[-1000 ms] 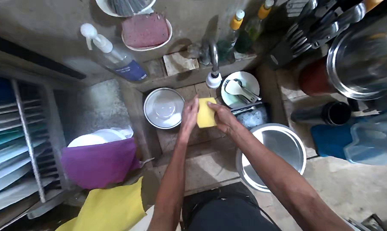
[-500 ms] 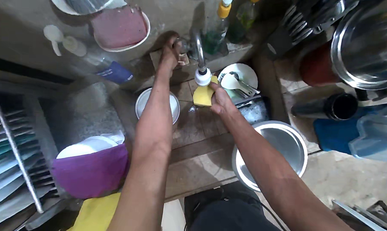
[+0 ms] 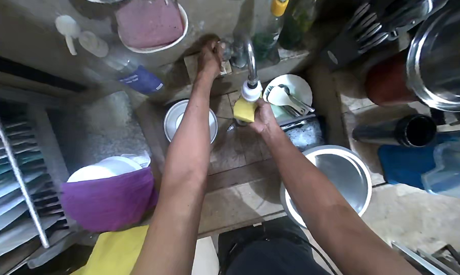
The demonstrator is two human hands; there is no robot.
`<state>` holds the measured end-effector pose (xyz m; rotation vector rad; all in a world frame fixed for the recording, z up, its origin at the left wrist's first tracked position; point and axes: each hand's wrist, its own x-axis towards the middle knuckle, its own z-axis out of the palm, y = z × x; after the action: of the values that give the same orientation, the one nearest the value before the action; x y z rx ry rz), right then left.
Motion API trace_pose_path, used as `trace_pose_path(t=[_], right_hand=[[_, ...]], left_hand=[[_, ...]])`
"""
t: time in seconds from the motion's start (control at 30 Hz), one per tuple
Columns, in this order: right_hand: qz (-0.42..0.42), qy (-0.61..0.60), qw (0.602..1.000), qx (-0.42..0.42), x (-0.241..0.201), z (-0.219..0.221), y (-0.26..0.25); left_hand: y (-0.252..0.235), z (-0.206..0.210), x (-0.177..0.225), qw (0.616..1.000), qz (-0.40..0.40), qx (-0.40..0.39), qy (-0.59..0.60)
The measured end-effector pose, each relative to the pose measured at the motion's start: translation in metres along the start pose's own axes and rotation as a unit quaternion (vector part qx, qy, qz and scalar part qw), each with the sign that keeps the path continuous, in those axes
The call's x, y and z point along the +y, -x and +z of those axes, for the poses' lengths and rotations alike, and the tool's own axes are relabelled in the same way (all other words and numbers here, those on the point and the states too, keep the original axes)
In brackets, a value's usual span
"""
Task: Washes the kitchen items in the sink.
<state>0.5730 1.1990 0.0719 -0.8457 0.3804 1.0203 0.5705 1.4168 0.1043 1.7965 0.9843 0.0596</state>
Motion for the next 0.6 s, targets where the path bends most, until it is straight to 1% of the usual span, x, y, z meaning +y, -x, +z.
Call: trace_pose_path(t=[0.07, 0.13, 0.27, 0.33, 0.4, 0.5, 0.53, 0.6], right_hand=[[-0.006, -0.007, 1.000, -0.018, 0.004, -0.004, -0.005], [-0.010, -0.013, 1.000, 0.008, 0.008, -0.002, -0.008], [-0.022, -0.016, 0.997, 0.076, 0.012, 0.006, -0.013], [-0.031, -0.005, 0.995, 0.090, 0.012, 0.011, -0.012], [-0.019, 0.004, 0.997, 0.075, 0.009, 0.012, -0.011], [-0.001, -0.058, 0.998, -0.012, 0.012, 0.005, -0.019], [0.001, -0.074, 0.997, -0.011, 0.010, 0.004, -0.022], [0.006, -0.063, 0.998, 0.025, 0.007, 0.003, -0.022]], left_hand=[[0.002, -0.004, 0.004, 1.000, -0.011, -0.026, -0.004], [0.003, -0.008, 0.006, 0.999, -0.022, -0.039, -0.002], [0.000, -0.006, 0.007, 0.999, -0.024, -0.029, 0.010], [-0.001, -0.006, 0.006, 0.999, -0.023, -0.028, 0.015], [-0.003, -0.006, 0.004, 0.999, -0.022, -0.034, 0.016], [-0.003, -0.012, -0.002, 0.999, -0.028, -0.029, 0.015], [-0.003, -0.011, 0.000, 0.999, -0.033, -0.027, 0.017], [0.002, -0.004, 0.003, 0.998, -0.042, -0.032, 0.016]])
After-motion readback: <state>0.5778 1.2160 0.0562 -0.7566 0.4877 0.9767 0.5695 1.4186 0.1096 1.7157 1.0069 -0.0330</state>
